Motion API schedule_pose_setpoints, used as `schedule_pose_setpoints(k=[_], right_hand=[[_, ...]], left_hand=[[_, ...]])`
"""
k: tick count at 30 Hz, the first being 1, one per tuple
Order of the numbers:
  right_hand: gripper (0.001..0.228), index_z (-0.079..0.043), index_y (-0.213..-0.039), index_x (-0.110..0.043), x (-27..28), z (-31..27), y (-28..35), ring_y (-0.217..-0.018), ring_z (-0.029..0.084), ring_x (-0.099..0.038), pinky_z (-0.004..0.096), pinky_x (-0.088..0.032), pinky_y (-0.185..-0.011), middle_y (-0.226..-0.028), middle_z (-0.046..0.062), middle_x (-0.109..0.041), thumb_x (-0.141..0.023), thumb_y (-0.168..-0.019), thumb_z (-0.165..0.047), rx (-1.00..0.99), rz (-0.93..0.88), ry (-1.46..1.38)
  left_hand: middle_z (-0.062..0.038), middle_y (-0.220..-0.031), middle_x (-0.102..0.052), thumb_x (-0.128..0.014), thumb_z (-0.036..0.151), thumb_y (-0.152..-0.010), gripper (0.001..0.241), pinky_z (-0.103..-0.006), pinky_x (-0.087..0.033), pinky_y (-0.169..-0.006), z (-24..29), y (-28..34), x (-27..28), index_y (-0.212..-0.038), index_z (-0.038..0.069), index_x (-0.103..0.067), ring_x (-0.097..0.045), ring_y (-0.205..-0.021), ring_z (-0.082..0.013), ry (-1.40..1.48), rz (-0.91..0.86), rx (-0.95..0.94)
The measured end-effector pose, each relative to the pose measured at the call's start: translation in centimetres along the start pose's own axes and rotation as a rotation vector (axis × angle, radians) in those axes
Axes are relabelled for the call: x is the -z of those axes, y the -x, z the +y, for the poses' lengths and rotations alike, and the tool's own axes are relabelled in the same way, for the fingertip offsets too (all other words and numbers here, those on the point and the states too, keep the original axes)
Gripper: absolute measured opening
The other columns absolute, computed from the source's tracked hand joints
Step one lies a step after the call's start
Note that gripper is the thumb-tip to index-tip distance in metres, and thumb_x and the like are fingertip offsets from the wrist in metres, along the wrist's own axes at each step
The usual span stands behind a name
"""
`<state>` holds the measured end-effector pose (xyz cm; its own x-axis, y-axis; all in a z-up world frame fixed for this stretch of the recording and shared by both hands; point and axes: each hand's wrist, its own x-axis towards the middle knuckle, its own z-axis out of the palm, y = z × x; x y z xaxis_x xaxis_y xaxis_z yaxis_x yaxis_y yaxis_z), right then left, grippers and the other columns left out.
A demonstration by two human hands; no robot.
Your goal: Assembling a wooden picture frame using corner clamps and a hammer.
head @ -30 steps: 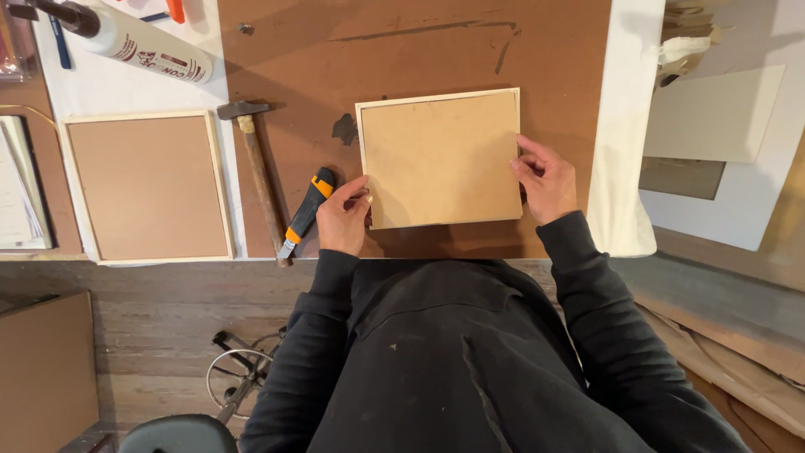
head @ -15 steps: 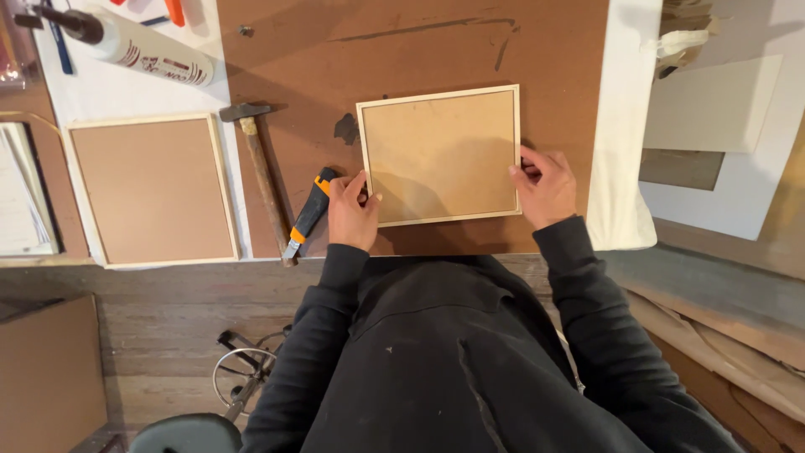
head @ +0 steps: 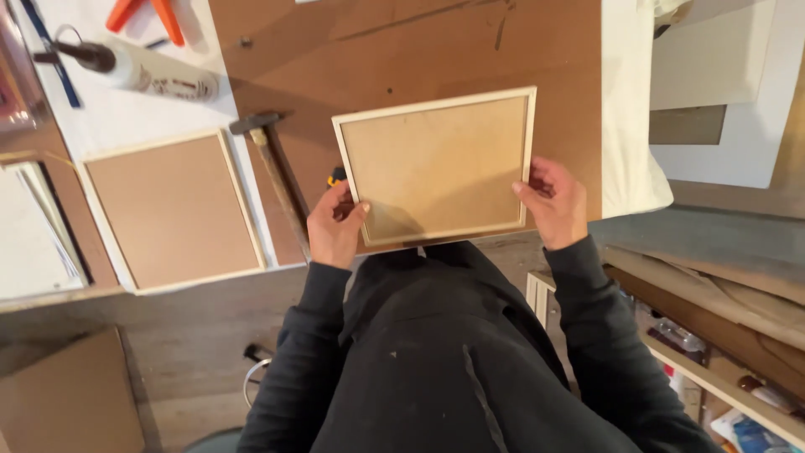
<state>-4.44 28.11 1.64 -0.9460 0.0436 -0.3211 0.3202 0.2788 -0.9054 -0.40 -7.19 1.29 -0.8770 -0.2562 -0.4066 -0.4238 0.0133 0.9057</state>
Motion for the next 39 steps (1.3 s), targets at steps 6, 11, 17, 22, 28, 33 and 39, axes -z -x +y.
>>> schedule_pose_setpoints(k=[6, 11, 17, 22, 28, 33, 39], right_hand=[[0.032, 0.004, -0.125, -0.067, -1.2, -1.3, 2.7, -0.092, 0.01, -0.065, 0.024, -0.054, -0.082, -0.108, 0.008, -0.072, -0.074, -0.097, -0.009, -0.092, 0.034, -0.062], [0.031, 0.009, -0.097, -0.063, -1.2, -3.5, 4.1, -0.066, 0.024, -0.062, 0.035, -0.048, -0.069, -0.082, 0.016, -0.069, -0.077, -0.101, -0.018, -0.117, 0.187, 0.506], [0.019, 0.0, -0.123, -0.062, 0.7, -4.7, 3.4, -0.099, 0.012, -0.068, 0.027, -0.054, -0.09, -0.113, 0.01, -0.073, -0.06, -0.104, -0.002, 0.334, 0.068, -0.261], [0.006, 0.002, -0.115, -0.061, 3.1, -3.7, 2.1, -0.081, 0.011, -0.062, 0.027, -0.05, -0.074, -0.096, 0.009, -0.067, -0.06, -0.111, -0.002, 0.141, -0.027, -0.61], [0.025, -0.006, -0.122, -0.045, 3.3, -5.4, 1.6, -0.086, 0.014, -0.066, 0.03, -0.056, -0.072, -0.099, 0.009, -0.066, -0.064, -0.106, 0.001, 0.157, -0.08, -0.685], [0.032, -0.001, -0.134, -0.048, 3.6, -5.4, 1.3, -0.093, 0.017, -0.071, 0.031, -0.06, -0.079, -0.11, 0.015, -0.071, -0.06, -0.104, -0.004, 0.039, -0.057, -0.617], [0.033, 0.005, -0.133, -0.057, 3.3, 1.7, -1.1, -0.098, 0.015, -0.069, 0.029, -0.058, -0.082, -0.116, 0.012, -0.071, -0.062, -0.102, -0.006, -0.108, -0.06, -0.472]], left_hand=[[-0.002, -0.098, -0.072, -0.073, 0.001, -0.09, 0.033, -0.0234, -0.055, -0.078, -0.9, -0.2, 2.1, -0.122, -0.002, -0.067, -0.065, -0.085, -0.0063, 0.016, -0.098, 0.007], [-0.008, -0.099, -0.058, -0.078, -0.003, -0.092, 0.019, -0.0248, -0.05, -0.071, 2.7, 1.7, 1.6, -0.11, -0.002, -0.071, -0.058, -0.081, -0.0095, -0.185, 0.1, -0.353], [-0.004, -0.108, -0.072, -0.065, -0.004, -0.096, 0.025, -0.0238, -0.054, -0.08, 4.1, 1.3, -0.6, -0.12, 0.001, -0.068, -0.066, -0.09, -0.0087, 0.431, 0.057, -0.27], [-0.007, -0.109, -0.072, -0.058, 0.0, -0.102, 0.026, -0.0259, -0.054, -0.084, 2.3, 0.9, -0.5, -0.126, -0.001, -0.068, -0.066, -0.094, -0.0121, 0.667, -0.084, -0.196], [-0.009, -0.108, -0.072, -0.061, -0.006, -0.099, 0.04, -0.0276, -0.055, -0.084, 5.5, 1.9, -1.9, -0.137, 0.005, -0.057, -0.068, -0.097, -0.0129, 0.706, -0.123, -0.174], [-0.009, -0.11, -0.073, -0.059, -0.005, -0.096, 0.045, -0.0281, -0.057, -0.09, 4.4, 1.5, -2.4, -0.14, 0.003, -0.056, -0.07, -0.101, -0.0134, 0.737, -0.134, -0.095], [-0.007, -0.114, -0.073, -0.064, 0.001, -0.099, 0.034, -0.0278, -0.052, -0.08, -4.0, -1.1, -3.6, -0.133, -0.005, -0.065, -0.068, -0.098, -0.0133, 0.525, -0.07, 0.076]])
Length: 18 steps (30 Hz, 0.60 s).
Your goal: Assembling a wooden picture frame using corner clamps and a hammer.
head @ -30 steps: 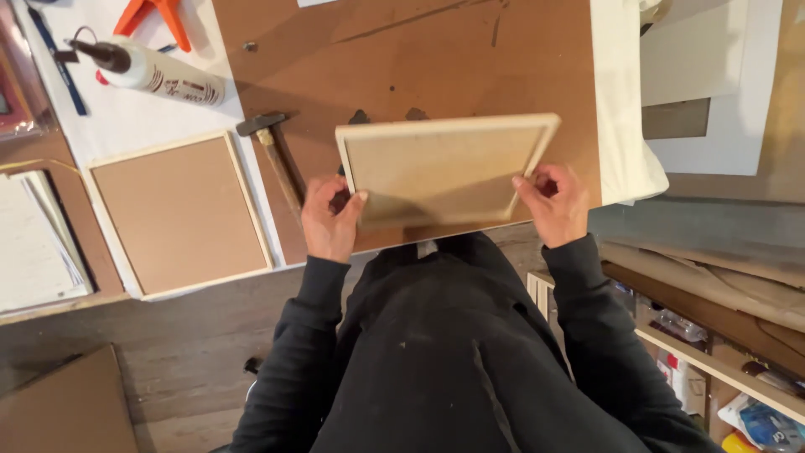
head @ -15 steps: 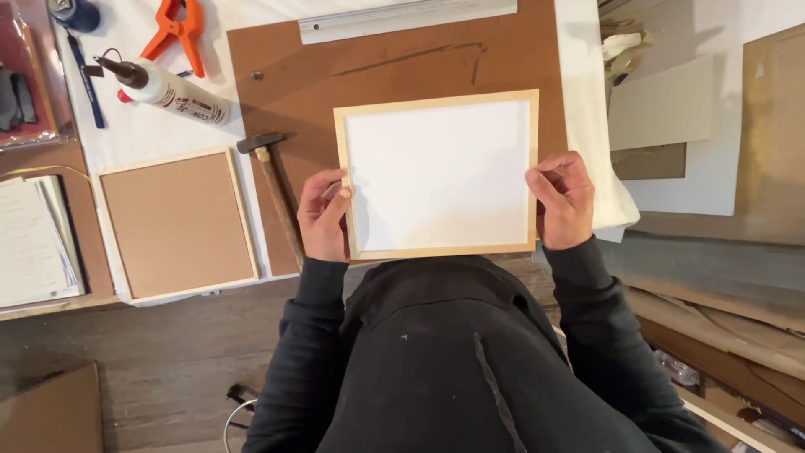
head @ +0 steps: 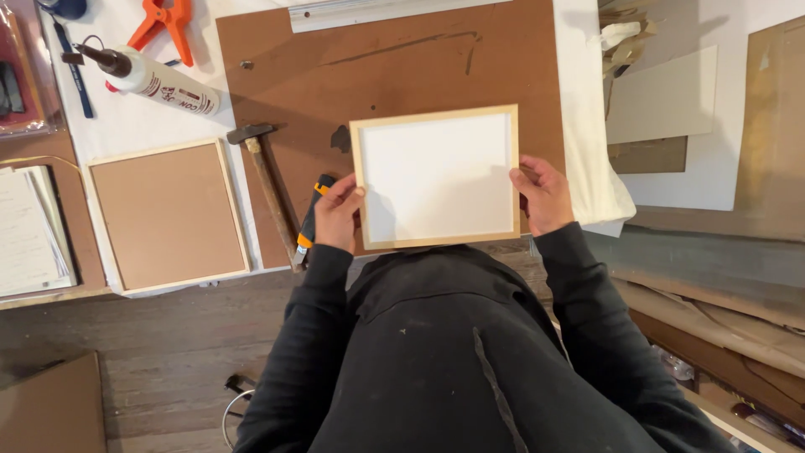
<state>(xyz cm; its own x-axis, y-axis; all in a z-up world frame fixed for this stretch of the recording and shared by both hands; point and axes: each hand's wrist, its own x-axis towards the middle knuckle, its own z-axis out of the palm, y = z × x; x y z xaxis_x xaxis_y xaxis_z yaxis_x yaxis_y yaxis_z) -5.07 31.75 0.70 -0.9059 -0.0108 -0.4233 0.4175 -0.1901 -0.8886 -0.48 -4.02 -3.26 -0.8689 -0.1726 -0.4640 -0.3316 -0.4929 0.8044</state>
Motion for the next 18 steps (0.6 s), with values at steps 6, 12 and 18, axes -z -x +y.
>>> schedule_pose_setpoints(k=[6, 12, 18], right_hand=[[0.029, 0.007, -0.124, -0.067, 0.7, 0.6, 0.0, -0.094, 0.014, -0.068, 0.029, -0.055, -0.083, -0.107, 0.012, -0.072, -0.069, -0.101, -0.009, 0.11, 0.187, 0.417], [0.027, 0.008, -0.121, -0.069, -2.3, -4.5, 1.8, -0.083, 0.013, -0.07, 0.029, -0.06, -0.072, -0.104, 0.013, -0.075, -0.063, -0.104, -0.012, 0.155, 0.184, 0.452], [0.034, 0.005, -0.134, -0.06, -2.1, -5.5, 2.1, -0.081, 0.016, -0.068, 0.031, -0.059, -0.066, -0.104, 0.014, -0.074, -0.059, -0.104, -0.011, 0.0, 0.039, 0.293]], left_hand=[[-0.007, -0.127, -0.066, -0.065, 0.004, -0.099, 0.033, -0.0286, -0.054, -0.091, -2.5, 0.3, -0.1, -0.131, -0.006, -0.063, -0.066, -0.108, -0.015, -0.238, -0.005, -0.128], [-0.01, -0.117, -0.072, -0.064, 0.008, -0.099, 0.036, -0.0257, -0.056, -0.082, 1.5, 2.1, -2.2, -0.133, -0.006, -0.064, -0.067, -0.091, -0.0128, -0.604, -0.027, -0.322], [-0.008, -0.101, -0.077, -0.06, 0.015, -0.103, 0.027, -0.0262, -0.057, -0.067, 6.1, 1.9, -2.8, -0.122, -0.003, -0.067, -0.07, -0.076, -0.0117, -0.363, 0.018, -0.038]])
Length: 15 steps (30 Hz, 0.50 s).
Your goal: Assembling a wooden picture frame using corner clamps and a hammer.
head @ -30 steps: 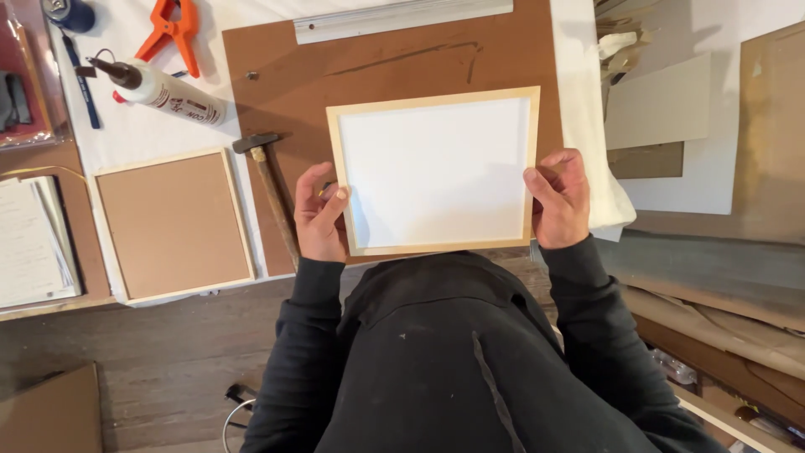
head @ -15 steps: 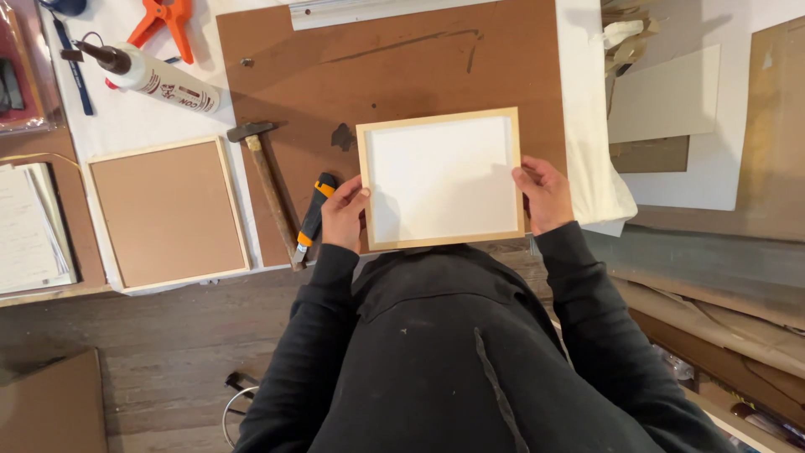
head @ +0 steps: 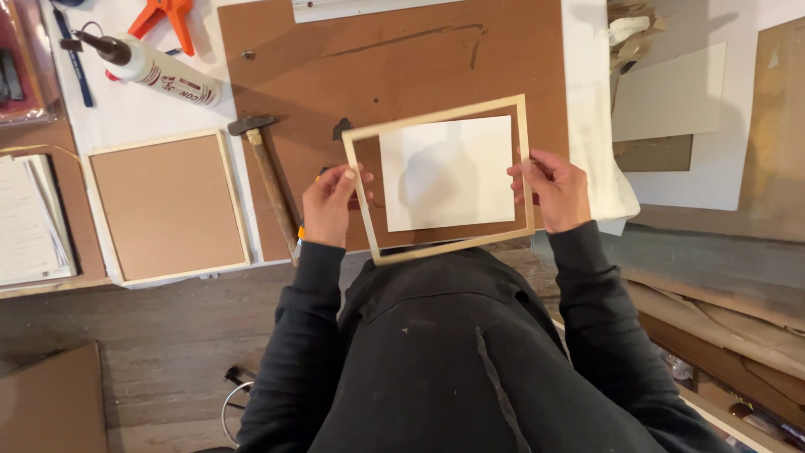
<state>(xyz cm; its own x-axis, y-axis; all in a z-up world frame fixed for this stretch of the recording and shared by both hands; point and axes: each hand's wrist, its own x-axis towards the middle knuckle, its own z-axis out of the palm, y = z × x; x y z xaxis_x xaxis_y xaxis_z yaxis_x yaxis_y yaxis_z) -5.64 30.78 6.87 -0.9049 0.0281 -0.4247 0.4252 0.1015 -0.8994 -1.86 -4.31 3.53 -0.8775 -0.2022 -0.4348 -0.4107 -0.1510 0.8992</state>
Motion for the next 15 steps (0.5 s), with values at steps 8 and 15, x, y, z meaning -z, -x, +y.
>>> schedule_pose_setpoints(k=[8, 15], right_hand=[[0.032, 0.005, -0.133, -0.06, -0.6, 1.1, 0.9, -0.086, 0.018, -0.07, 0.033, -0.063, -0.074, -0.106, 0.015, -0.072, -0.058, -0.105, -0.01, 0.002, -0.055, -0.052], [0.032, 0.003, -0.134, -0.06, -1.3, 0.4, 2.2, -0.087, 0.018, -0.07, 0.034, -0.063, -0.075, -0.105, 0.014, -0.071, -0.058, -0.105, -0.01, 0.057, -0.06, -0.048]], left_hand=[[-0.001, -0.083, -0.064, -0.075, 0.013, -0.091, 0.026, -0.0261, -0.049, -0.05, 5.0, 0.0, -2.7, -0.107, 0.001, -0.058, -0.058, -0.058, -0.009, 0.022, 0.146, -0.094], [-0.001, -0.08, -0.056, -0.079, 0.018, -0.099, 0.028, -0.0254, -0.039, -0.052, 0.9, -1.8, -2.5, -0.1, 0.002, -0.057, -0.046, -0.063, -0.0082, 0.057, 0.324, -0.307]])
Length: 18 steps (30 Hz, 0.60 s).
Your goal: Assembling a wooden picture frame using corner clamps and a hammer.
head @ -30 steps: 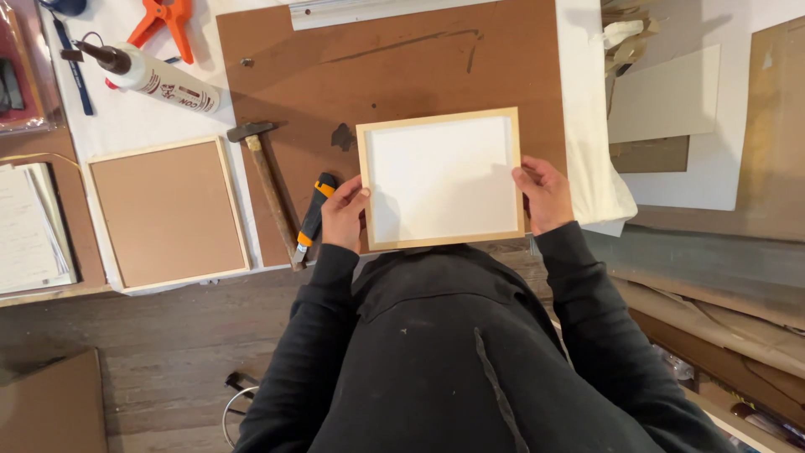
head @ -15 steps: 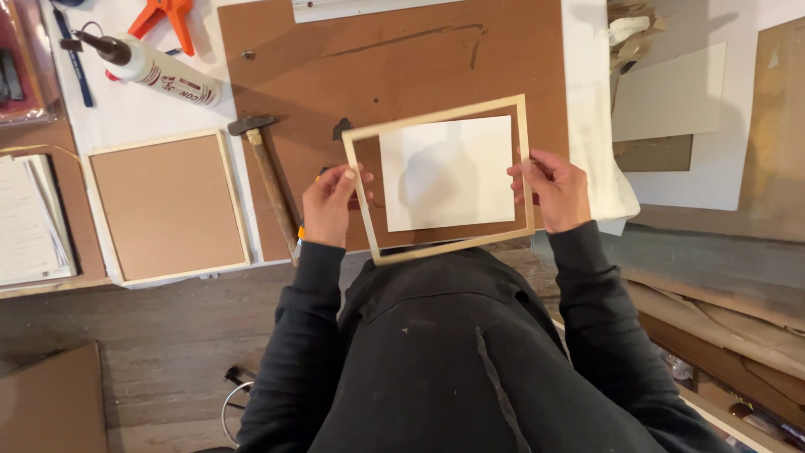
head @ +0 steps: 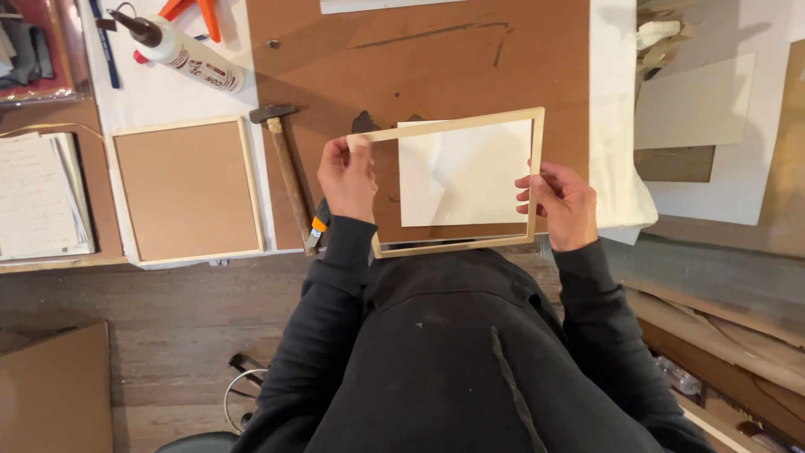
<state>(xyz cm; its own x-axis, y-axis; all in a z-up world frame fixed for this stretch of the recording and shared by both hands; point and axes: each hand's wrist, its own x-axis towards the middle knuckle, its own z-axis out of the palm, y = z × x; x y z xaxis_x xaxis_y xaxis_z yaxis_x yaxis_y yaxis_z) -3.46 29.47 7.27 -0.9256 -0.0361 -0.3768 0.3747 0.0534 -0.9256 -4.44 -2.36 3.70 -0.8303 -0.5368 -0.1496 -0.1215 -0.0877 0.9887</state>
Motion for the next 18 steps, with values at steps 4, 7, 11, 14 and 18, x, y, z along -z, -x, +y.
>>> schedule_pose_setpoints(k=[4, 7, 11, 14, 18], right_hand=[[0.032, 0.003, -0.133, -0.061, 0.0, 0.2, 0.3, -0.086, 0.018, -0.069, 0.034, -0.063, -0.073, -0.105, 0.014, -0.071, -0.059, -0.105, -0.011, -0.04, 0.009, -0.021], [0.032, 0.002, -0.133, -0.061, 0.1, 0.5, 0.4, -0.086, 0.018, -0.07, 0.034, -0.063, -0.073, -0.105, 0.014, -0.072, -0.059, -0.105, -0.012, -0.044, 0.01, -0.02], [0.032, 0.001, -0.133, -0.061, 0.2, 1.1, 0.3, -0.087, 0.018, -0.069, 0.034, -0.063, -0.073, -0.106, 0.014, -0.072, -0.059, -0.105, -0.014, -0.053, 0.008, -0.049], [0.032, 0.001, -0.133, -0.061, 0.1, 0.9, 0.5, -0.086, 0.019, -0.069, 0.034, -0.063, -0.073, -0.105, 0.014, -0.071, -0.057, -0.107, -0.016, -0.082, 0.005, -0.05], [0.031, 0.002, -0.132, -0.061, 0.2, 1.7, 0.4, -0.088, 0.018, -0.07, 0.034, -0.062, -0.076, -0.106, 0.015, -0.072, -0.057, -0.106, -0.015, -0.06, -0.017, -0.059]], left_hand=[[-0.009, -0.077, -0.065, -0.049, 0.034, -0.104, 0.035, -0.0318, -0.038, -0.041, 0.6, -0.3, 1.6, -0.099, 0.001, -0.06, -0.053, -0.048, -0.0158, 0.378, -0.002, 0.371], [-0.014, -0.081, -0.071, -0.035, 0.042, -0.107, 0.05, -0.0351, -0.044, -0.043, 0.8, -0.2, 1.9, -0.103, -0.001, -0.062, -0.058, -0.049, -0.0201, 0.464, -0.013, 0.436], [-0.015, -0.085, -0.072, -0.031, 0.044, -0.107, 0.054, -0.0351, -0.048, -0.046, 1.0, 0.3, 1.8, -0.113, 0.0, -0.062, -0.06, -0.051, -0.0199, 0.435, -0.057, 0.48], [-0.011, -0.088, -0.071, -0.044, 0.039, -0.107, 0.04, -0.0325, -0.047, -0.047, 0.3, 1.1, 1.7, -0.117, 0.003, -0.059, -0.059, -0.054, -0.0172, 0.275, -0.087, 0.411], [-0.009, -0.089, -0.067, -0.06, 0.029, -0.108, 0.028, -0.0306, -0.042, -0.045, -2.6, 1.2, 2.3, -0.114, 0.002, -0.055, -0.055, -0.055, -0.015, 0.206, -0.078, 0.269]])
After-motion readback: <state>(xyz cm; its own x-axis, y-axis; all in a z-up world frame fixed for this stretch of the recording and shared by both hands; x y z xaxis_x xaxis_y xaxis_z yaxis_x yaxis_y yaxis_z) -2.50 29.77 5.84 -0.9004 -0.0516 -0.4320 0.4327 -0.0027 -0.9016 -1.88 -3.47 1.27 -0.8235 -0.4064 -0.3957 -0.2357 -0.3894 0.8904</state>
